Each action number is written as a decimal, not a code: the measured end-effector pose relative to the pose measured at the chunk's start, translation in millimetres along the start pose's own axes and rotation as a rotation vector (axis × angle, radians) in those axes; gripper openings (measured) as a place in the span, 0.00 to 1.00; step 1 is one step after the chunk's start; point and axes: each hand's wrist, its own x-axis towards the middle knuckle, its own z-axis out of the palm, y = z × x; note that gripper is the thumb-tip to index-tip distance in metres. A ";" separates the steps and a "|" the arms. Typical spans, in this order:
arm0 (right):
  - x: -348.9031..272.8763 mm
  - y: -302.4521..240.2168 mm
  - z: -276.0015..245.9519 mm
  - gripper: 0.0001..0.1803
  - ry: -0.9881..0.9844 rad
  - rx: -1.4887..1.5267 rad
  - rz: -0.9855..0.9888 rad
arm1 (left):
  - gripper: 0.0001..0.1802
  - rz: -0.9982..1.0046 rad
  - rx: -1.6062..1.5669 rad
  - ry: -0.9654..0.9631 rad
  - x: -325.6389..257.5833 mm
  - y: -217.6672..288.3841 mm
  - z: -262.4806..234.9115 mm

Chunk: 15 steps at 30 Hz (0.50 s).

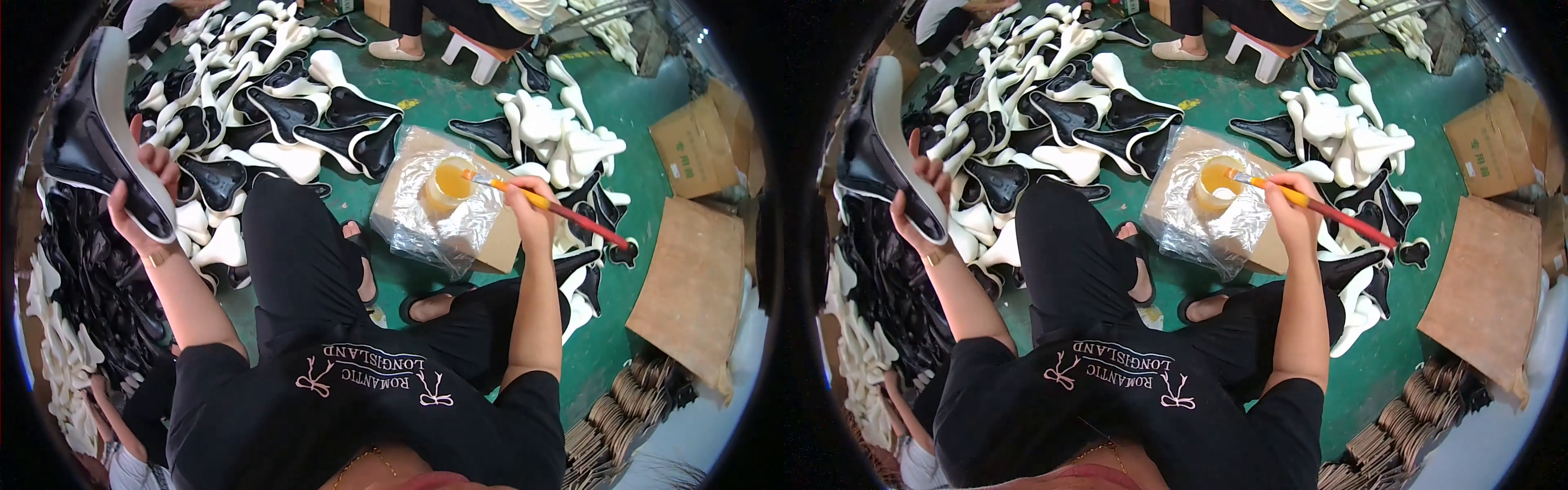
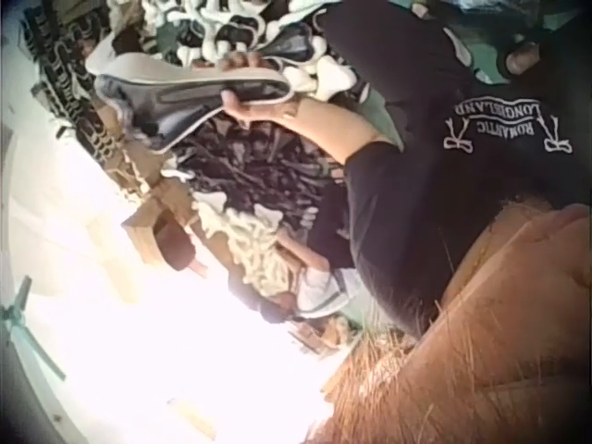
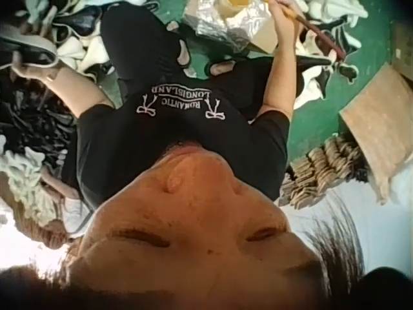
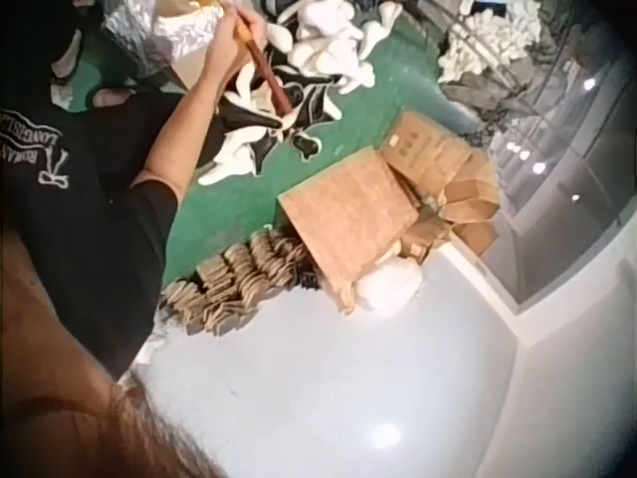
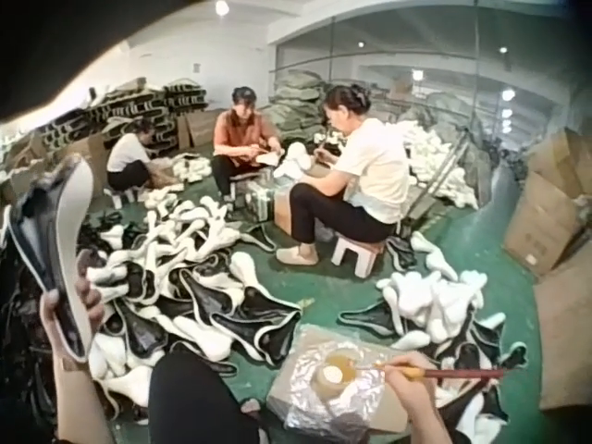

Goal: Apply glue to the undersides of bicycle seat covers and foam bases using a brush.

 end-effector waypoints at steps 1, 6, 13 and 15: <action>1.9 8.3 -4.7 0.04 -0.026 -0.147 -0.005 | 0.40 -0.046 0.012 -0.017 -2.3 -19.7 1.1; 9.8 29.7 18.3 0.06 -0.131 -0.218 0.042 | 0.46 -0.332 0.358 0.004 -30.9 -83.0 54.8; 14.6 49.5 27.8 0.06 -0.119 -0.290 -0.071 | 0.47 -1.028 0.134 -0.091 -41.0 -145.6 99.2; 18.3 29.7 15.5 0.05 0.004 -0.079 0.141 | 0.49 -1.182 0.089 -0.182 -35.5 -149.3 102.1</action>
